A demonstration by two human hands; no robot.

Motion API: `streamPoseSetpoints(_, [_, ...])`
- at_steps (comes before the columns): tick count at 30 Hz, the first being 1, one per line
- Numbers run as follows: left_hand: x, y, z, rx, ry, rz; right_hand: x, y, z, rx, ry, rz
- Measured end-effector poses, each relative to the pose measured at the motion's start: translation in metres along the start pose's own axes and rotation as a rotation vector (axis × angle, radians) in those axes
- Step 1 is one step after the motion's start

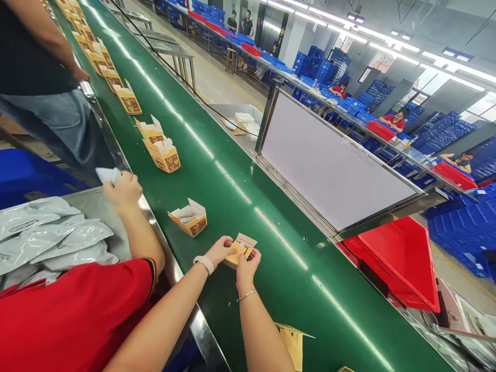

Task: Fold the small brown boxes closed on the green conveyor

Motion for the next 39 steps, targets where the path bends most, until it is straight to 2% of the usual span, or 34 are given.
streamPoseSetpoints(8, [-0.032, 0.005, 0.016, 0.047, 0.085, 0.159, 0.02, -0.007, -0.006, -0.064, 0.061, 0.052])
streamPoseSetpoints(14, [-0.043, 0.005, 0.03, 0.089, 0.15, 0.249, 0.037, -0.007, -0.006, -0.096, 0.085, 0.054])
streamPoseSetpoints(19, [-0.043, -0.011, 0.024, 0.052, 0.101, 0.266, 0.048, -0.007, 0.003, -0.105, 0.084, 0.08])
streamPoseSetpoints(23, [-0.051, -0.016, 0.023, 0.057, 0.096, 0.276, 0.056, -0.006, 0.003, -0.102, 0.052, 0.058])
streamPoseSetpoints(30, [-0.08, -0.019, 0.043, 0.135, 0.154, 0.282, 0.08, -0.013, -0.013, -0.08, 0.017, -0.002])
streamPoseSetpoints(34, [-0.091, -0.024, 0.049, 0.122, 0.191, 0.267, 0.091, -0.015, -0.022, -0.076, -0.011, -0.028])
streamPoseSetpoints(37, [-0.092, -0.03, 0.041, 0.093, 0.223, 0.245, 0.095, -0.013, -0.022, -0.077, -0.017, -0.034])
streamPoseSetpoints(39, [-0.084, -0.039, 0.032, 0.062, 0.229, 0.219, 0.101, -0.015, -0.019, -0.086, -0.007, -0.018])
Point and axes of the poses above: each hand's wrist, its own y-axis towards the middle knuckle, its own x-axis out of the back of the hand, z = x × y, the point moved 10 cm from there along y, towards the middle knuckle, and after that the axes turned 3 degrees about z, right-handed, at the moved point
